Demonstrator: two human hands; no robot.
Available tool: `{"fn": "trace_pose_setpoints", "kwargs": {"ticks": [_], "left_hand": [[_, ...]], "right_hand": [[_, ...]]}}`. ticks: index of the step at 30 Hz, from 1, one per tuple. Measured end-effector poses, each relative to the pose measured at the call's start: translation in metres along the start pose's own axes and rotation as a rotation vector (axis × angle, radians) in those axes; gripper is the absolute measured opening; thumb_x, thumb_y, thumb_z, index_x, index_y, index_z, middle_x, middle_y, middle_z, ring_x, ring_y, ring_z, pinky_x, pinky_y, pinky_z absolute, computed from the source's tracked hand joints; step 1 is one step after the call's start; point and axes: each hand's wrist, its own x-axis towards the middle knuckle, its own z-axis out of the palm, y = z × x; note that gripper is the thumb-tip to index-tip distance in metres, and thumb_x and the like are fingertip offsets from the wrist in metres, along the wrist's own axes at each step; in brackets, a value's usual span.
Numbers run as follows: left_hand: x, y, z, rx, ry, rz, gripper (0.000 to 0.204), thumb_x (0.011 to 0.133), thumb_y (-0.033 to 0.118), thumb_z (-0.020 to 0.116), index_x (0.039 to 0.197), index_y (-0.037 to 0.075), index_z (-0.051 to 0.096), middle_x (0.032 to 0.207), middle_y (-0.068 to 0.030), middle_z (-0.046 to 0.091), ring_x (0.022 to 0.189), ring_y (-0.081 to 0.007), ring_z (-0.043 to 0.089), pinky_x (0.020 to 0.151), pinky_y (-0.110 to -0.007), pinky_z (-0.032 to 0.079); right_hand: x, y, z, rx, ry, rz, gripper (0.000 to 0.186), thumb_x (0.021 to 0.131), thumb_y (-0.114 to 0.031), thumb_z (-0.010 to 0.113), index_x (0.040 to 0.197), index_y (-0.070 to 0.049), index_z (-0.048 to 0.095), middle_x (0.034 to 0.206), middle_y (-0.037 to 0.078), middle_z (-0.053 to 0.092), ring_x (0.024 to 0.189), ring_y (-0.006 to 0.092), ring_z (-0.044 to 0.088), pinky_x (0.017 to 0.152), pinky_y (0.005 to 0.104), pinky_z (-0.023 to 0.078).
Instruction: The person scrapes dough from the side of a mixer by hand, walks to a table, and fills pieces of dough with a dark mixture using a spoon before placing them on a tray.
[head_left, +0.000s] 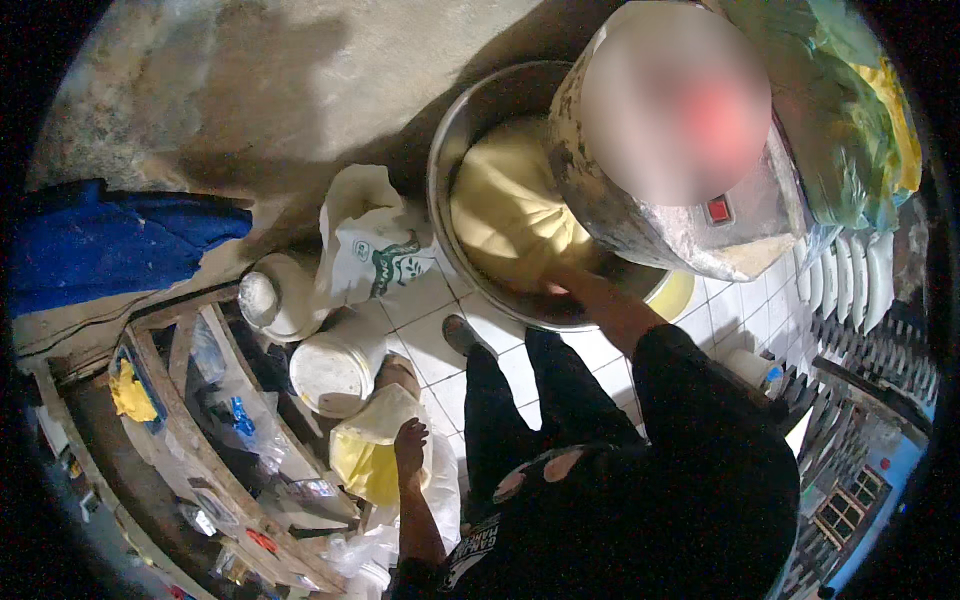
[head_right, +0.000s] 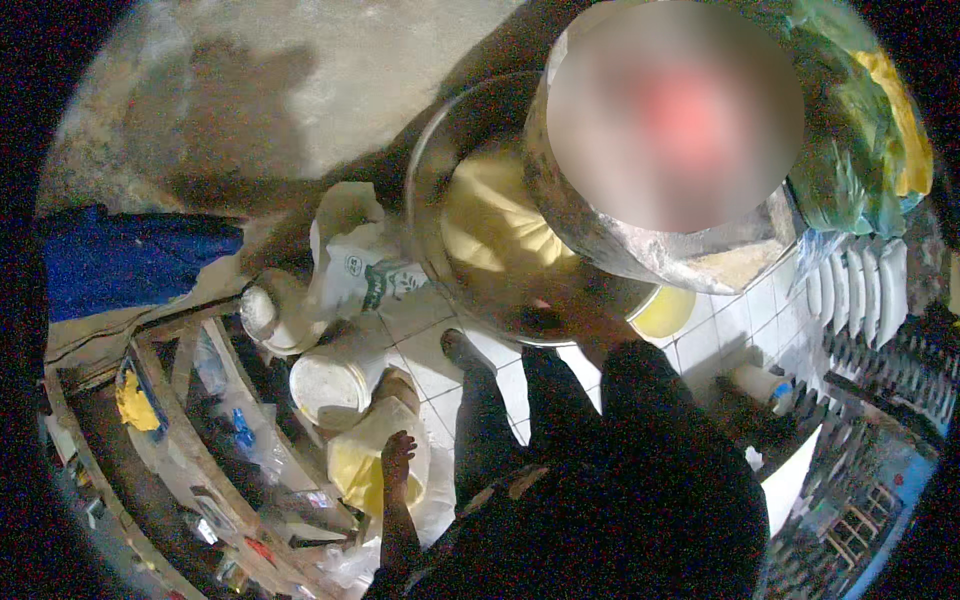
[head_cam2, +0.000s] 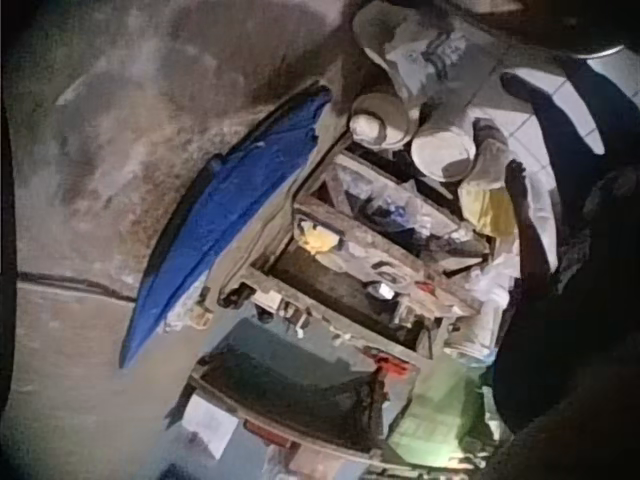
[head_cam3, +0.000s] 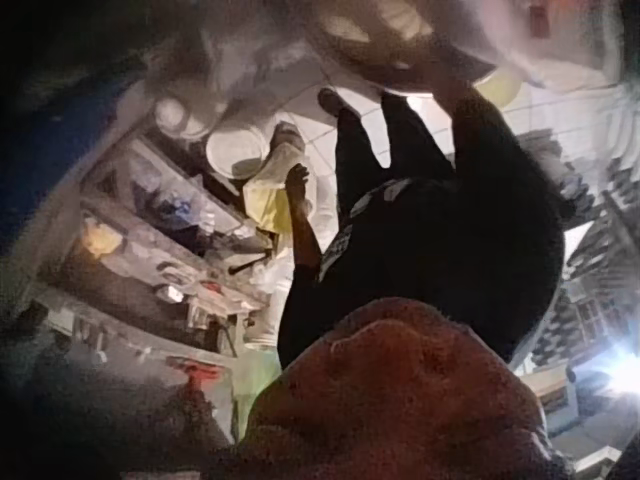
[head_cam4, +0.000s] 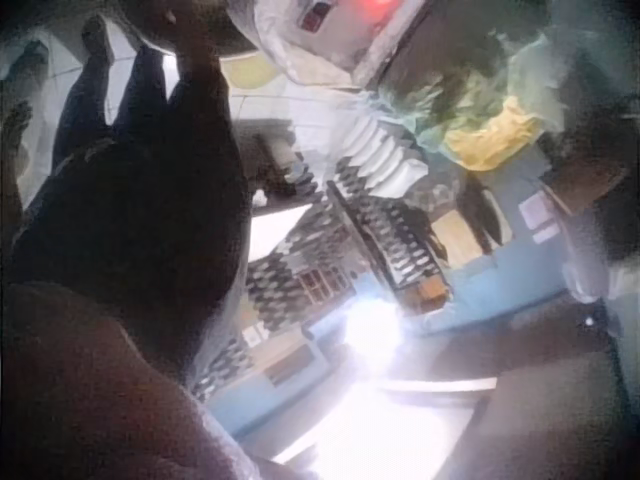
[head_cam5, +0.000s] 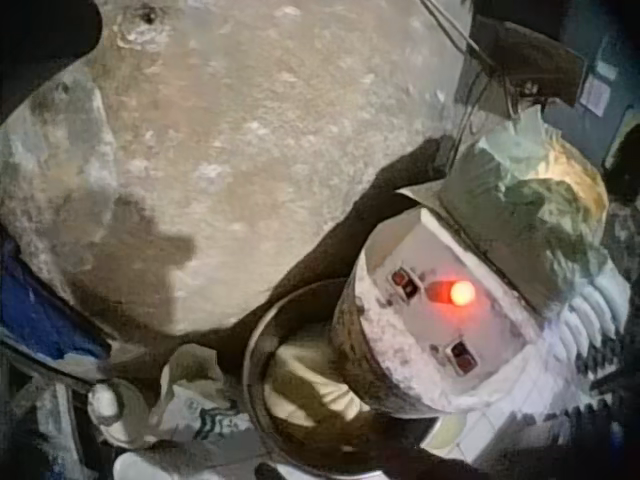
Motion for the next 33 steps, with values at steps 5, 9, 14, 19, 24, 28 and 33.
{"fn": "trace_pose_setpoints", "kwargs": {"ticks": [5,9,14,19,24,28,33], "left_hand": [[-0.026,0.027,0.019,0.058,0.079,0.040,0.036,0.096,0.025,0.059,0.127,0.005,0.058,0.109,-0.0098,0.068,0.092,-0.0191,0.066,0.078,-0.032,0.051],[-0.006,-0.013,0.015,0.051,0.022,-0.045,0.035,0.096,0.025,0.058,0.125,0.006,0.060,0.104,-0.0086,0.069,0.090,-0.0172,0.067,0.076,-0.032,0.052],[-0.021,-0.026,0.006,-0.032,0.020,-0.145,0.034,0.092,0.020,0.061,0.123,0.006,0.061,0.101,-0.0093,0.070,0.089,-0.0182,0.068,0.074,-0.031,0.052],[-0.013,-0.032,0.004,-0.078,0.029,-0.122,0.033,0.093,0.023,0.062,0.121,0.006,0.061,0.099,-0.0079,0.070,0.088,-0.0181,0.067,0.073,-0.032,0.052],[0.004,-0.047,-0.016,0.045,0.016,-0.025,0.031,0.095,0.024,0.059,0.120,0.006,0.062,0.101,-0.0061,0.071,0.087,-0.0177,0.067,0.072,-0.030,0.051],[0.007,0.020,0.023,0.030,0.050,0.021,0.032,0.100,0.023,0.054,0.125,0.003,0.059,0.104,-0.0083,0.069,0.089,-0.0170,0.067,0.075,-0.032,0.052],[0.023,-0.001,-0.004,-0.097,-0.013,-0.003,0.031,0.101,0.022,0.052,0.125,0.002,0.058,0.103,-0.0088,0.068,0.089,-0.0169,0.067,0.075,-0.031,0.053]], "right_hand": [[-0.028,0.058,-0.018,-0.104,-0.088,0.147,0.029,0.096,-0.036,0.056,0.106,-0.010,0.066,0.102,0.012,0.069,0.089,0.0300,0.066,0.077,0.0435,0.053],[-0.003,-0.003,-0.002,0.013,-0.041,0.100,0.029,0.095,-0.036,0.057,0.103,-0.010,0.067,0.101,0.012,0.069,0.090,0.0299,0.066,0.076,0.0434,0.053],[-0.035,0.060,-0.020,-0.104,-0.092,0.202,0.028,0.094,-0.036,0.059,0.100,-0.010,0.067,0.099,0.011,0.069,0.092,0.0298,0.066,0.076,0.0432,0.053],[0.019,0.032,-0.030,-0.083,0.179,0.204,0.028,0.092,-0.036,0.060,0.097,-0.009,0.068,0.097,0.011,0.069,0.093,0.0297,0.066,0.076,0.0430,0.053],[0.044,0.038,-0.009,-0.121,0.280,0.305,0.027,0.091,-0.035,0.061,0.093,-0.009,0.069,0.096,0.010,0.070,0.095,0.0295,0.066,0.076,0.0429,0.053],[-0.014,0.075,-0.013,-0.182,0.301,0.369,0.027,0.090,-0.035,0.062,0.091,-0.009,0.069,0.094,0.010,0.070,0.096,0.0294,0.066,0.076,0.0427,0.053],[-0.035,0.007,-0.038,-0.047,0.526,0.308,0.027,0.089,-0.035,0.064,0.087,-0.009,0.070,0.093,0.010,0.070,0.098,0.0293,0.066,0.076,0.0426,0.053]]}}
